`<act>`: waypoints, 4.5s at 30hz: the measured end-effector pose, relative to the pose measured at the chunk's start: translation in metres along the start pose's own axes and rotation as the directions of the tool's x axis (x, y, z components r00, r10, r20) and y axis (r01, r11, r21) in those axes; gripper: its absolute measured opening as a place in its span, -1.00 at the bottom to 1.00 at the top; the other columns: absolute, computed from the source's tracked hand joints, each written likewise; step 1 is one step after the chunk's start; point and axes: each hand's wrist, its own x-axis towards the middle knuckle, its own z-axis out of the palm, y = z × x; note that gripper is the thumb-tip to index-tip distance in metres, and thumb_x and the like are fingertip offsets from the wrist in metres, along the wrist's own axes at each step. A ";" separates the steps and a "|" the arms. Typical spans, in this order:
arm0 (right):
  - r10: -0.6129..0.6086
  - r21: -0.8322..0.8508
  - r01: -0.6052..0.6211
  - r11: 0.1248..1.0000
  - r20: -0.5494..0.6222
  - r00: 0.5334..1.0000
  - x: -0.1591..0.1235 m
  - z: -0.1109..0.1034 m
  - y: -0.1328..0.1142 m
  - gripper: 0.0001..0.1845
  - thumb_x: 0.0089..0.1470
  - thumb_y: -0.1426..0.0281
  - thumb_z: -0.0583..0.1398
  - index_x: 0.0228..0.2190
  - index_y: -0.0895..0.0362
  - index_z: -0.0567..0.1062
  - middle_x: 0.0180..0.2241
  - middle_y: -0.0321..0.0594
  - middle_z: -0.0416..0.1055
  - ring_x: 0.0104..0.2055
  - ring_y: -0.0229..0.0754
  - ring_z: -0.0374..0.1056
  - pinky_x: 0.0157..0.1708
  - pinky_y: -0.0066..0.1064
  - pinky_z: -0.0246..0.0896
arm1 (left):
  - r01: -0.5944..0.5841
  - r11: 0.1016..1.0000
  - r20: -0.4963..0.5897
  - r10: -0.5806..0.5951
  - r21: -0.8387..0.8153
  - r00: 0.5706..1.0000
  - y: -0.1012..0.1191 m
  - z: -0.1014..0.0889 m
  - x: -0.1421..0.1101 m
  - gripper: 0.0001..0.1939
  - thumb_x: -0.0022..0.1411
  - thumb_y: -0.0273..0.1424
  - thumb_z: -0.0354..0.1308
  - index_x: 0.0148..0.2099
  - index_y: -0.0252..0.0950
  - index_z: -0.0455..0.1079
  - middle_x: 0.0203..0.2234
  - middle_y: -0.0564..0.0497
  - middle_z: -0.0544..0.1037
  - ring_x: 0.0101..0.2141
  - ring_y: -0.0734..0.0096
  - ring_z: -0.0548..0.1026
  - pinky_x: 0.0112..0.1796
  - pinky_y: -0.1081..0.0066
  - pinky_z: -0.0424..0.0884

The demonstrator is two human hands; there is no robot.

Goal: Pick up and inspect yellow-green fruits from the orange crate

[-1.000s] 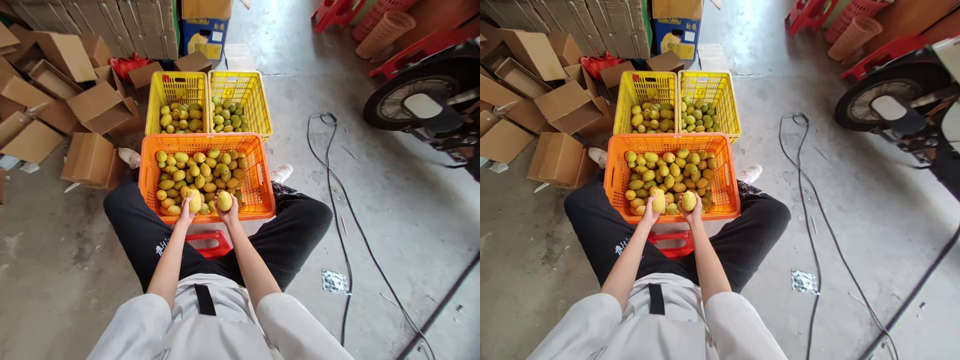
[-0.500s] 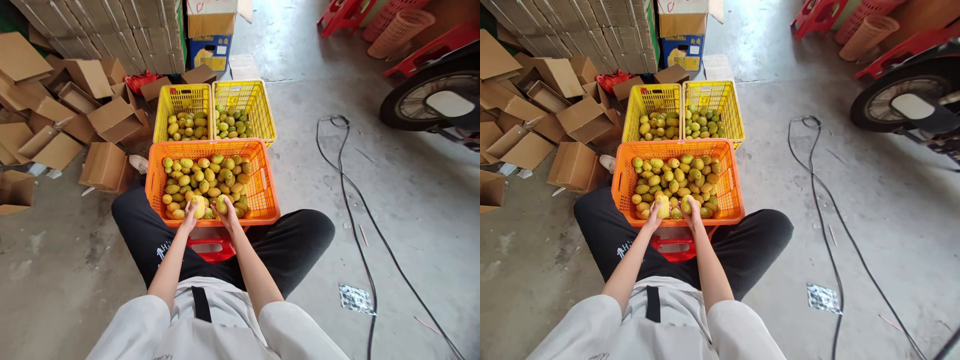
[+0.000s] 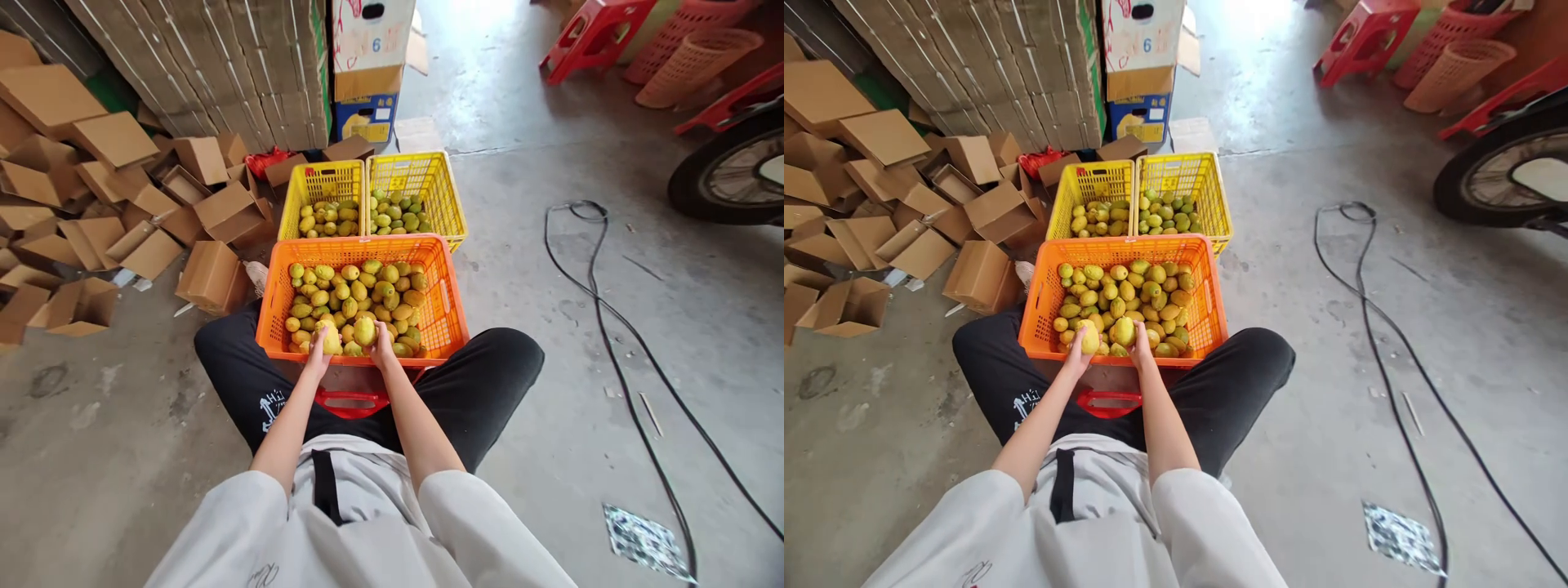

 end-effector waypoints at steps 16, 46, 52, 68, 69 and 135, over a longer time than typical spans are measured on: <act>-0.037 -0.069 0.036 0.997 -0.026 0.999 -0.004 -0.003 0.000 -0.47 -0.28 0.26 0.48 -0.25 -0.07 0.39 -0.26 -0.40 0.54 -0.23 -0.08 0.60 -0.24 -0.17 0.64 | 0.030 0.998 0.112 -0.023 -0.059 0.993 -0.005 -0.012 -0.004 -0.73 0.19 -0.29 0.38 -0.11 -0.27 0.47 -0.32 -0.08 0.64 -0.34 0.30 0.64 -0.23 0.34 0.59; 0.198 0.014 -0.198 0.980 0.015 0.980 -0.135 -0.025 -0.034 -0.66 0.00 0.05 0.33 -0.32 0.05 0.61 -0.38 -0.15 0.63 -0.31 -0.05 0.56 -0.34 -0.28 0.53 | 0.267 0.959 0.204 -0.244 -0.095 0.948 0.016 -0.027 -0.088 -0.72 0.15 -0.34 0.42 -0.09 -0.24 0.50 -0.22 -0.09 0.66 -0.20 0.15 0.66 -0.11 0.09 0.63; 0.250 0.043 -0.252 0.967 0.049 0.967 -0.129 -0.017 -0.028 -0.63 0.02 0.02 0.34 -0.27 0.04 0.61 -0.37 -0.18 0.62 -0.39 -0.09 0.52 -0.35 -0.25 0.51 | 0.336 0.939 0.218 -0.313 -0.075 0.924 0.012 -0.034 -0.065 -0.65 0.36 -0.08 0.19 -0.17 -0.28 0.57 -0.37 -0.16 0.65 -0.32 0.12 0.64 -0.15 0.06 0.60; 0.016 -0.058 -0.011 0.998 0.082 0.996 -0.126 -0.014 -0.011 -0.41 -0.23 0.23 0.57 -0.12 -0.03 0.56 -0.32 -0.31 0.60 -0.31 -0.07 0.58 -0.30 -0.25 0.51 | 0.267 0.963 0.342 -0.244 -0.021 0.907 -0.003 -0.041 -0.063 -0.62 0.08 -0.19 0.48 -0.14 -0.29 0.55 -0.26 -0.15 0.69 -0.26 0.15 0.66 -0.13 0.15 0.62; 0.026 -0.060 -0.021 0.998 0.084 0.996 -0.124 -0.016 -0.011 -0.44 -0.23 0.22 0.56 -0.16 -0.01 0.57 -0.33 -0.29 0.60 -0.33 -0.07 0.57 -0.35 -0.28 0.49 | 0.270 0.962 0.349 -0.240 -0.039 0.906 -0.003 -0.041 -0.063 -0.64 0.07 -0.24 0.48 -0.12 -0.27 0.54 -0.26 -0.16 0.69 -0.16 0.06 0.67 -0.06 0.07 0.60; 0.193 -0.053 -0.190 0.980 0.078 0.978 -0.110 -0.025 -0.013 -0.47 -0.08 -0.05 0.43 -0.33 0.16 0.63 -0.36 -0.11 0.65 -0.31 -0.06 0.57 -0.25 -0.29 0.49 | 0.303 0.941 -0.102 -0.320 -0.154 0.942 0.013 -0.018 -0.063 -0.76 0.45 -0.35 0.09 0.11 -0.22 0.42 -0.32 -0.10 0.68 -0.37 0.22 0.66 -0.13 0.13 0.63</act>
